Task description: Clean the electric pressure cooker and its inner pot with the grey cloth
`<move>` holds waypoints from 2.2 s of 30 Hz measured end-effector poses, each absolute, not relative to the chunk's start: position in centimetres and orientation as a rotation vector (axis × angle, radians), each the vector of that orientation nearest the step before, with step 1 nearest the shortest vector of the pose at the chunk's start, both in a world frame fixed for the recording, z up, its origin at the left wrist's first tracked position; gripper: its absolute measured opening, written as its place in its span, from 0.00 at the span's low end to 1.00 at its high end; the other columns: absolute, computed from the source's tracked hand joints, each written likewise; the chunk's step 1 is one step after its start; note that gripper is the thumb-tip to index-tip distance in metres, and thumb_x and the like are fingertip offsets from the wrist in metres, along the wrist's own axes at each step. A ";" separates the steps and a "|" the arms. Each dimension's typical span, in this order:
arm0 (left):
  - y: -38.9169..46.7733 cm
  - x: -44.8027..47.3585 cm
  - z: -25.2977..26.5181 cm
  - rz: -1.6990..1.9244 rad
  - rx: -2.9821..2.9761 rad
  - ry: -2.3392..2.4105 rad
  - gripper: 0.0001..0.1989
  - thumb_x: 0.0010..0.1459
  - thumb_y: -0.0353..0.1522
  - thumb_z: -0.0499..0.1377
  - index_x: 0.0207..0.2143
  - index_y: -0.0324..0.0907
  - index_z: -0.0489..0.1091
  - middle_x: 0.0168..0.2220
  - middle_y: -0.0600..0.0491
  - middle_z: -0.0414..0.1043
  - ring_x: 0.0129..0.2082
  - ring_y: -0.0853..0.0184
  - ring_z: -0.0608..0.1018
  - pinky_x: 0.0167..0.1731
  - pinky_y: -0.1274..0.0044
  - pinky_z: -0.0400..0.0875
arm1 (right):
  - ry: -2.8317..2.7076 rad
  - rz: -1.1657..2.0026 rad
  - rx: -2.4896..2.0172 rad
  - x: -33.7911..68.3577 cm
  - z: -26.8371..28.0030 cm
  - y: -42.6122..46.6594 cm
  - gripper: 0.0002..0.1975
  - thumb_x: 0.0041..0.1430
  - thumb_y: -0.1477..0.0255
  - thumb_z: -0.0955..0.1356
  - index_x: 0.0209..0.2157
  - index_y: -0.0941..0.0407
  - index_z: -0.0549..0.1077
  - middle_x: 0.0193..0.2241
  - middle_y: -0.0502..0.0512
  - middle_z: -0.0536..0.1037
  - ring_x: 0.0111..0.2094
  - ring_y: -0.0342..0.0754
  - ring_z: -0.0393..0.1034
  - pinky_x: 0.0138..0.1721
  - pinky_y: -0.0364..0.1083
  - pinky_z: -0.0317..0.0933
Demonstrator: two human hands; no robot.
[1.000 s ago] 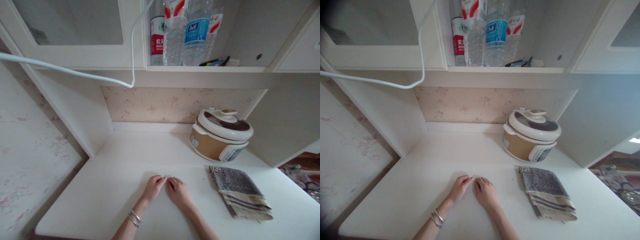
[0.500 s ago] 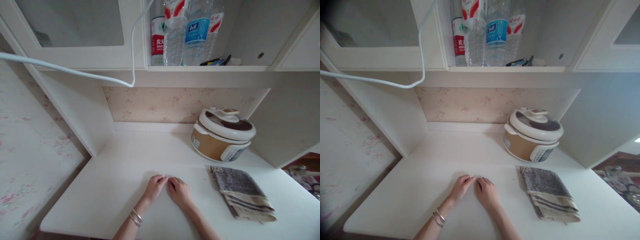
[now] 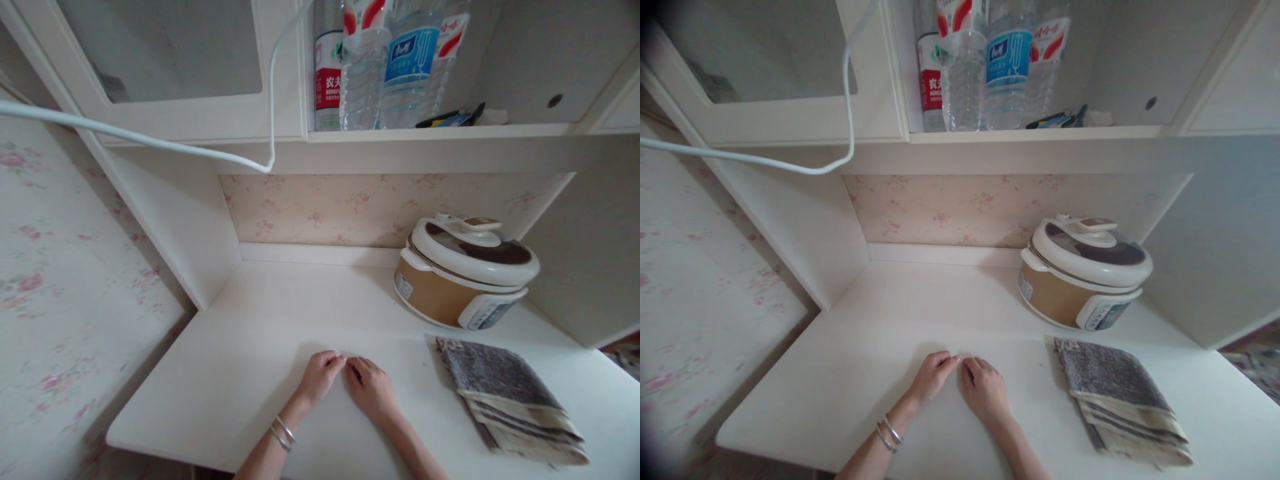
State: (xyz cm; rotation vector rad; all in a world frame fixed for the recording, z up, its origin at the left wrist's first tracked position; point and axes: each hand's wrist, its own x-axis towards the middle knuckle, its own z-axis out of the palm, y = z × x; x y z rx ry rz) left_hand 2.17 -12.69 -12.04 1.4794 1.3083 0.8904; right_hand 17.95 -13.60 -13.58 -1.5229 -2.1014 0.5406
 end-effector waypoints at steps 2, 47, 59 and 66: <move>-12.7 2.2 -11.9 0.888 1.481 1.308 0.22 0.58 0.45 0.52 0.18 0.43 0.52 0.19 0.61 0.46 0.23 0.73 0.54 0.24 0.77 0.48 | -2.101 0.544 -1.519 17.9 -13.6 -13.6 0.16 0.66 0.69 0.57 0.38 0.54 0.75 0.34 0.54 0.77 0.37 0.47 0.71 0.39 0.43 0.59; -12.6 2.1 -12.2 0.877 1.460 1.332 0.23 0.57 0.47 0.52 0.19 0.43 0.50 0.19 0.61 0.45 0.23 0.73 0.54 0.24 0.77 0.48 | -2.122 0.566 -1.543 18.0 -13.7 -13.4 0.16 0.66 0.69 0.57 0.40 0.53 0.75 0.36 0.55 0.78 0.39 0.48 0.72 0.42 0.44 0.61; -12.6 2.0 -12.7 0.886 1.437 1.311 0.23 0.58 0.47 0.53 0.19 0.43 0.50 0.19 0.62 0.45 0.22 0.73 0.53 0.23 0.77 0.47 | -2.094 0.581 -1.535 18.0 -13.7 -13.5 0.17 0.67 0.68 0.56 0.39 0.54 0.75 0.36 0.55 0.78 0.39 0.48 0.72 0.42 0.44 0.60; -12.7 1.9 -12.4 0.890 1.441 1.308 0.23 0.58 0.46 0.53 0.19 0.43 0.50 0.19 0.61 0.45 0.22 0.73 0.53 0.23 0.77 0.47 | -2.099 0.581 -1.545 17.9 -13.7 -13.5 0.17 0.66 0.68 0.56 0.39 0.54 0.75 0.37 0.56 0.78 0.39 0.48 0.72 0.42 0.45 0.60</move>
